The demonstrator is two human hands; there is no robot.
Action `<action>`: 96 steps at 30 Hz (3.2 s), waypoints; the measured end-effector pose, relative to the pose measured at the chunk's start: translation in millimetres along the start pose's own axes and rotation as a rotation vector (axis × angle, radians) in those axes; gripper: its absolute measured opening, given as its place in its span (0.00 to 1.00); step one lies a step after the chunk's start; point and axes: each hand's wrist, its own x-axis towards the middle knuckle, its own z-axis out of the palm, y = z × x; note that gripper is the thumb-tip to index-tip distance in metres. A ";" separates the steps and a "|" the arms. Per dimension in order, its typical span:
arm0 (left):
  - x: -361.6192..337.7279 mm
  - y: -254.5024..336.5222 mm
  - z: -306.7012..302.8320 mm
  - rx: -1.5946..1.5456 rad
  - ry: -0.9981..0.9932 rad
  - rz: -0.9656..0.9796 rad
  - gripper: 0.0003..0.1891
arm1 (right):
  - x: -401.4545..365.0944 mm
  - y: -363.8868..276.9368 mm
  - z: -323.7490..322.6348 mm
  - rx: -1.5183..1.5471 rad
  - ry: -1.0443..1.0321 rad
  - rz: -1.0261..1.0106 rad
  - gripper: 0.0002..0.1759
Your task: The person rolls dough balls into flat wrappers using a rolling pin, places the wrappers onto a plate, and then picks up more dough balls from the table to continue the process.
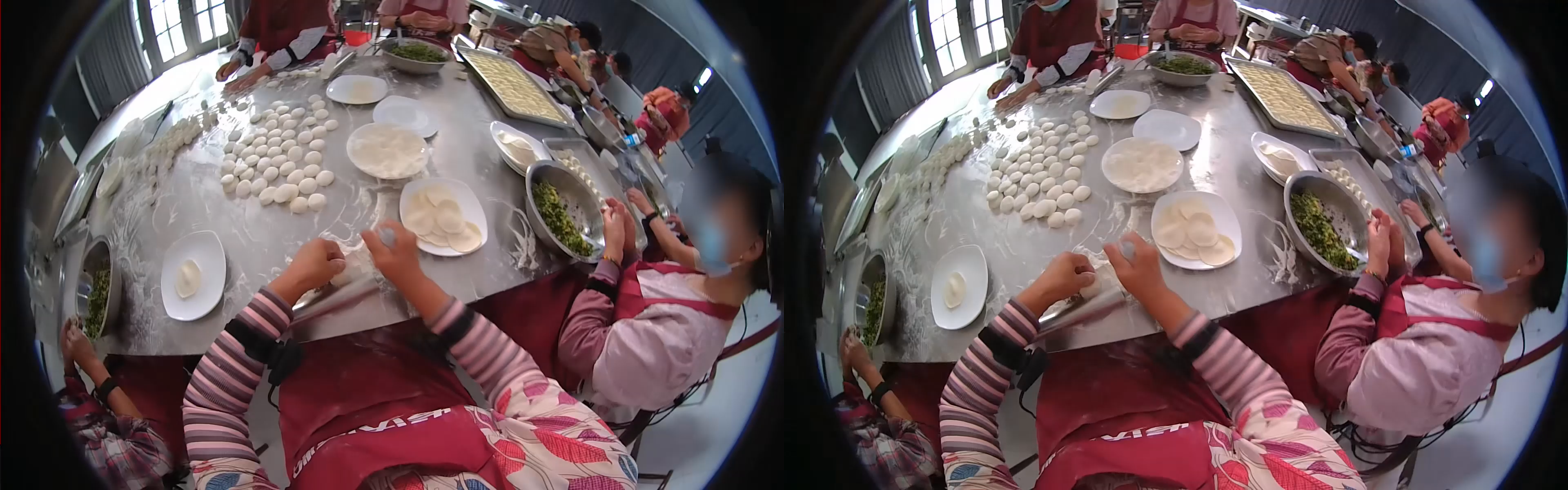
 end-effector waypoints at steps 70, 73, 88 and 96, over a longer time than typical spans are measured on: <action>-16.3 -4.2 3.5 -0.017 -0.033 -0.033 0.08 | 8.4 -14.3 0.9 -0.094 0.039 0.013 0.11; -1.3 -3.0 4.7 0.090 0.100 -0.011 0.08 | 28.1 -12.3 22.9 0.128 0.066 0.194 0.12; -1.6 -0.7 3.8 0.122 0.047 -0.018 0.08 | 22.1 -14.8 14.6 0.102 0.069 0.194 0.10; -9.0 -13.3 5.9 0.034 0.009 0.126 0.10 | 10.2 -13.0 2.3 0.004 0.052 0.142 0.10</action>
